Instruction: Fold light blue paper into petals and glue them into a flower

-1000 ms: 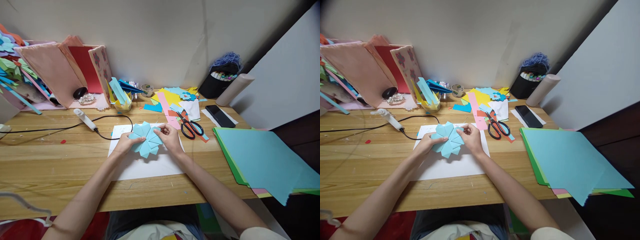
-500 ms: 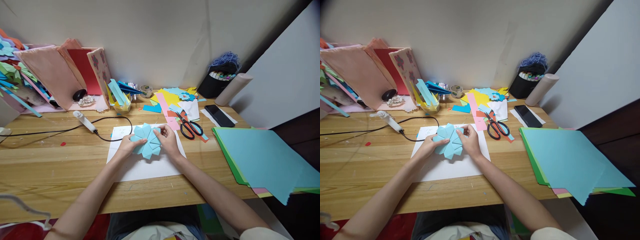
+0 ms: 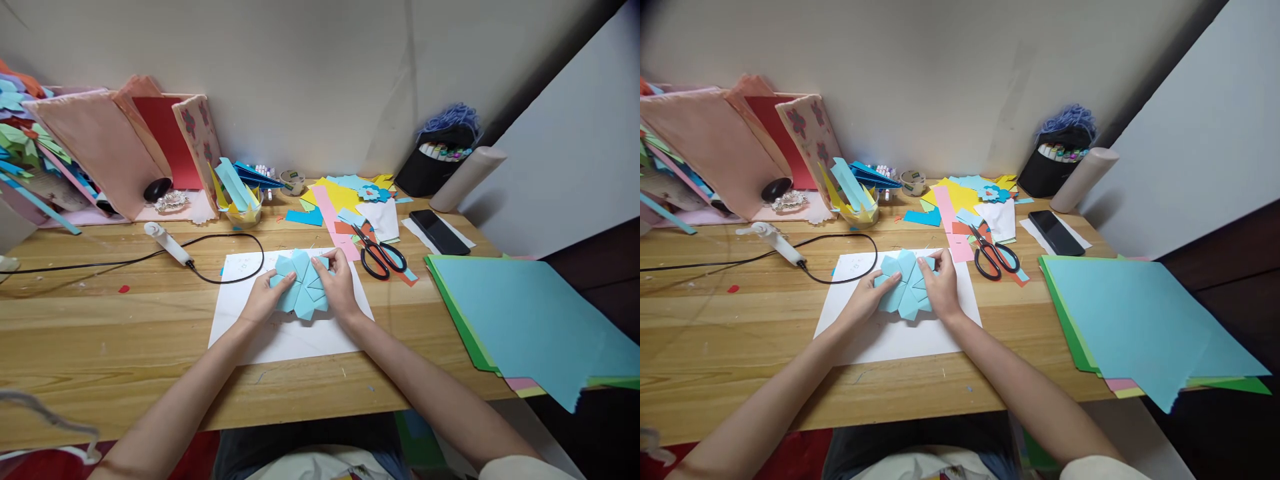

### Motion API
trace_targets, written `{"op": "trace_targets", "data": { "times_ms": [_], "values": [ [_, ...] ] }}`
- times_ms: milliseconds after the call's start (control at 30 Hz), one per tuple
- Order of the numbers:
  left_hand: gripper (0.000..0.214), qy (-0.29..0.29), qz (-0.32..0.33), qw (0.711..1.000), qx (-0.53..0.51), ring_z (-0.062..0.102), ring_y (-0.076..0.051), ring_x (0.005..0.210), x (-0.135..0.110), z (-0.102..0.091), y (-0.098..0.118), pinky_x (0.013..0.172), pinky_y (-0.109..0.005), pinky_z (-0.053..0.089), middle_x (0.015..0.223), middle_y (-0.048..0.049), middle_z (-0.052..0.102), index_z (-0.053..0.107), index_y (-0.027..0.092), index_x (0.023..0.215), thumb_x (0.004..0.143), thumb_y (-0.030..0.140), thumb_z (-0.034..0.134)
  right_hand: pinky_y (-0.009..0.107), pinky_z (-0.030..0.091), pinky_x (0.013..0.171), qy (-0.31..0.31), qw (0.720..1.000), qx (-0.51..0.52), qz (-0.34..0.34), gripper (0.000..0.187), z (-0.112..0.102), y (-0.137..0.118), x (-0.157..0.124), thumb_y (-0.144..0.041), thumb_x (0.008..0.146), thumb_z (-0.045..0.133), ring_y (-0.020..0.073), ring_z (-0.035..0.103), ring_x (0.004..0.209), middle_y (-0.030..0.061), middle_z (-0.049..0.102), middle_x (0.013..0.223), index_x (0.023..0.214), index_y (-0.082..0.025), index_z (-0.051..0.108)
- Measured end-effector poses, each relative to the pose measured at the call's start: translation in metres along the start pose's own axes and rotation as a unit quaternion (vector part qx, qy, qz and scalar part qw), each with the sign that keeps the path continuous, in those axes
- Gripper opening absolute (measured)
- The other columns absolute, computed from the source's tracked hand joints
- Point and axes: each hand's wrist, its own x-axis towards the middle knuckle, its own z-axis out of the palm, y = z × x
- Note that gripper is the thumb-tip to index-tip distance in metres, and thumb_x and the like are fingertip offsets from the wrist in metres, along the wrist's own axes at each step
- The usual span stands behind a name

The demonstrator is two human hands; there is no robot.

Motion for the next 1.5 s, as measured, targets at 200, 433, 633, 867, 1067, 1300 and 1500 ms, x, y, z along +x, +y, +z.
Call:
{"op": "trace_targets", "data": {
  "times_ms": [200, 433, 633, 867, 1067, 1300, 1500],
  "values": [
    [0.056, -0.002, -0.006, 1.000, -0.022, 0.063, -0.021, 0.066, 0.001, -0.001, -0.003, 0.060, -0.031, 0.048, 0.079, -0.0111, 0.069, 0.064, 0.011, 0.094, 0.055, 0.051, 0.070, 0.027, 0.039, 0.066, -0.016, 0.996, 0.057, 0.066, 0.021, 0.004, 0.004, -0.001, -0.039, 0.077, 0.051, 0.0145, 0.045, 0.071, -0.0013, 0.045, 0.073, 0.076, -0.022, 0.040],
    [0.048, -0.020, 0.005, 0.999, -0.034, 0.063, -0.021, 0.069, 0.003, -0.005, -0.007, 0.064, -0.031, 0.048, 0.084, -0.0114, 0.069, 0.063, 0.011, 0.091, 0.059, 0.048, 0.069, 0.027, 0.040, 0.061, -0.033, 0.992, 0.050, 0.109, 0.025, 0.005, 0.004, -0.001, -0.046, 0.076, 0.049, 0.0157, 0.046, 0.068, -0.0014, 0.045, 0.068, 0.077, -0.023, 0.040],
    [0.047, -0.008, 0.027, 0.999, -0.046, 0.063, -0.024, 0.079, 0.006, -0.011, -0.005, 0.069, -0.032, 0.048, 0.089, -0.0122, 0.068, 0.063, 0.011, 0.090, 0.060, 0.046, 0.069, 0.027, 0.039, 0.062, -0.121, 0.988, 0.036, 0.090, 0.025, -0.005, -0.001, 0.006, -0.045, 0.076, 0.050, 0.0144, 0.046, 0.069, -0.0010, 0.047, 0.072, 0.076, -0.021, 0.043],
    [0.044, 0.011, 0.074, 0.997, 0.004, 0.061, -0.022, 0.076, 0.006, -0.013, -0.003, 0.066, -0.029, 0.047, 0.089, -0.0103, 0.068, 0.064, 0.011, 0.089, 0.064, 0.047, 0.065, 0.023, 0.030, 0.052, -0.116, 0.993, 0.034, 0.008, 0.025, -0.013, -0.009, 0.012, -0.039, 0.078, 0.052, 0.0099, 0.035, 0.057, -0.0041, 0.036, 0.064, 0.068, -0.020, 0.040],
    [0.042, 0.018, 0.090, 0.995, 0.038, 0.060, -0.021, 0.074, 0.006, -0.015, -0.001, 0.064, -0.028, 0.046, 0.082, -0.0078, 0.067, 0.065, 0.011, 0.087, 0.065, 0.047, 0.064, 0.023, 0.026, 0.050, -0.104, 0.992, 0.071, 0.028, 0.026, -0.012, -0.008, 0.012, -0.037, 0.075, 0.055, 0.0094, 0.033, 0.054, -0.0047, 0.034, 0.061, 0.065, -0.020, 0.038],
    [0.044, 0.006, 0.039, 0.999, -0.032, 0.061, -0.020, 0.066, 0.004, -0.011, -0.001, 0.062, -0.029, 0.047, 0.083, -0.0088, 0.069, 0.065, 0.012, 0.086, 0.060, 0.047, 0.069, 0.023, 0.027, 0.052, -0.045, 0.994, 0.092, 0.038, 0.025, -0.006, -0.008, 0.006, -0.035, 0.076, 0.055, 0.0095, 0.032, 0.055, -0.0048, 0.033, 0.061, 0.064, -0.020, 0.039],
    [0.049, 0.036, 0.031, 0.998, -0.034, 0.061, -0.019, 0.060, 0.004, -0.008, -0.001, 0.057, -0.028, 0.046, 0.075, -0.0082, 0.069, 0.066, 0.011, 0.087, 0.055, 0.047, 0.071, 0.023, 0.028, 0.052, -0.040, 0.995, 0.084, 0.029, 0.026, -0.006, -0.014, 0.003, -0.034, 0.077, 0.054, 0.0095, 0.032, 0.055, -0.0050, 0.033, 0.060, 0.062, -0.020, 0.037]
  ]
}}
